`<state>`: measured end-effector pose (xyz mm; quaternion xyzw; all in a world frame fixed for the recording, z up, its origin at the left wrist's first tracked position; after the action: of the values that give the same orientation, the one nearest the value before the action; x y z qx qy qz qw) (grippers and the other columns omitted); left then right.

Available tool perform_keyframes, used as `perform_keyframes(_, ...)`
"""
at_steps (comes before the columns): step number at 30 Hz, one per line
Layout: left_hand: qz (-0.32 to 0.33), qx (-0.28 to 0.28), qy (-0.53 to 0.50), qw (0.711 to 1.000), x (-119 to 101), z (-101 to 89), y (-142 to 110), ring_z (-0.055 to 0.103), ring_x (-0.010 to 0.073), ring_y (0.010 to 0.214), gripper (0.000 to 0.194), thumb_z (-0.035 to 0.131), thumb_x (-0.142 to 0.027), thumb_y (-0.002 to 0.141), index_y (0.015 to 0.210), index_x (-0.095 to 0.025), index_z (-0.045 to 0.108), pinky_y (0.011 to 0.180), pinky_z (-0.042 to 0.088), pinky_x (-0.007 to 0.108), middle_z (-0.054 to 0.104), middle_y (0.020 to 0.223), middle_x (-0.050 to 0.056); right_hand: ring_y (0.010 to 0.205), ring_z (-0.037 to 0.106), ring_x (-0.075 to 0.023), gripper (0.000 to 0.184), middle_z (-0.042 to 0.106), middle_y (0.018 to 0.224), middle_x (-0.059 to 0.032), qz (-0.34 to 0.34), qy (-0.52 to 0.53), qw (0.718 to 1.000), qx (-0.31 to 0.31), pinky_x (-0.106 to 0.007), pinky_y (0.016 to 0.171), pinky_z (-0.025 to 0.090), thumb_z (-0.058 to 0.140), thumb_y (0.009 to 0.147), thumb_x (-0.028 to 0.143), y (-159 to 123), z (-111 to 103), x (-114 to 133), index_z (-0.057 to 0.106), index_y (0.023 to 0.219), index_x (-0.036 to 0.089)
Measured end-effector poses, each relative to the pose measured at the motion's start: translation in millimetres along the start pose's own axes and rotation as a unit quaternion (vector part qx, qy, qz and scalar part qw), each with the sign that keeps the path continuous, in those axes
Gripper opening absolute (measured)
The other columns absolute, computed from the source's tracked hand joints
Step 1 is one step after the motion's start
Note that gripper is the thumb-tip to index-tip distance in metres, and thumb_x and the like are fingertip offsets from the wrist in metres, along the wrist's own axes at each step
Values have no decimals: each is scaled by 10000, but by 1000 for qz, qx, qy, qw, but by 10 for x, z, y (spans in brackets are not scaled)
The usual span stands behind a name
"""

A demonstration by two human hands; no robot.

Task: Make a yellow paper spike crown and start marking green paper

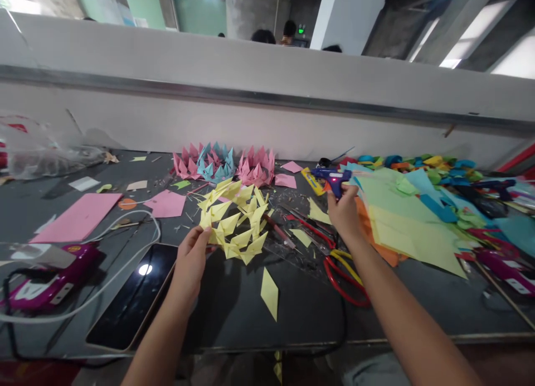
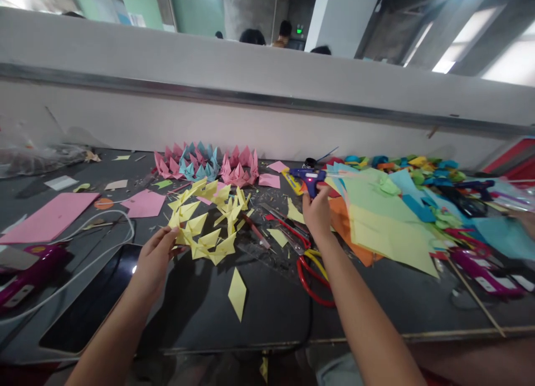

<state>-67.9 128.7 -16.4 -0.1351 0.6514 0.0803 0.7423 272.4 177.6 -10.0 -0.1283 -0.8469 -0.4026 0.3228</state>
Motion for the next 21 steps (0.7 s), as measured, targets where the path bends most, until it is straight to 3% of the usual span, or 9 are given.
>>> perform_keyframes(4,-2,8,2,1000,2,0,-8,527,122,671,309,677,-443,587,703,-174,580,548,442,195,583,751,11,882,576,-283,274,546,965,-141,9,17,1000,5,-439,732,459,466,758,364,-11,-26,15,321,947,229)
perform_keyframes(9,-7,9,4,1000,-5,-10,-10,520,108,659,316,678,-446,581,704,-174,572,545,434,184,579,747,0,799,587,-241,306,539,955,-108,34,60,997,17,-414,718,459,502,736,366,-35,-59,-17,312,936,233)
perform_keyframes(16,-6,-7,-11,1000,-19,-27,3,526,100,605,322,697,-419,544,701,-176,556,533,433,192,572,690,-17,518,526,-118,326,514,783,37,100,178,978,43,-257,471,429,491,759,442,-114,-133,-48,291,943,262)
perform_keyframes(21,1,-23,-16,1000,-40,-61,2,552,116,623,367,703,-401,530,803,-197,566,538,445,209,592,719,-13,518,522,-110,349,537,722,50,105,234,965,56,-272,548,451,535,738,460,-219,-294,57,350,947,250)
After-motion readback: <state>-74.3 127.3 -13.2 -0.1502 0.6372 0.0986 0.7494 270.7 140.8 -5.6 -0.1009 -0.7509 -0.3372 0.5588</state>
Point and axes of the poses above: each hand's wrist, its own y-axis towards the middle knuckle, its own z-axis out of the palm, x = y × z, the point moved 2 cm from there along y, towards the middle knuckle
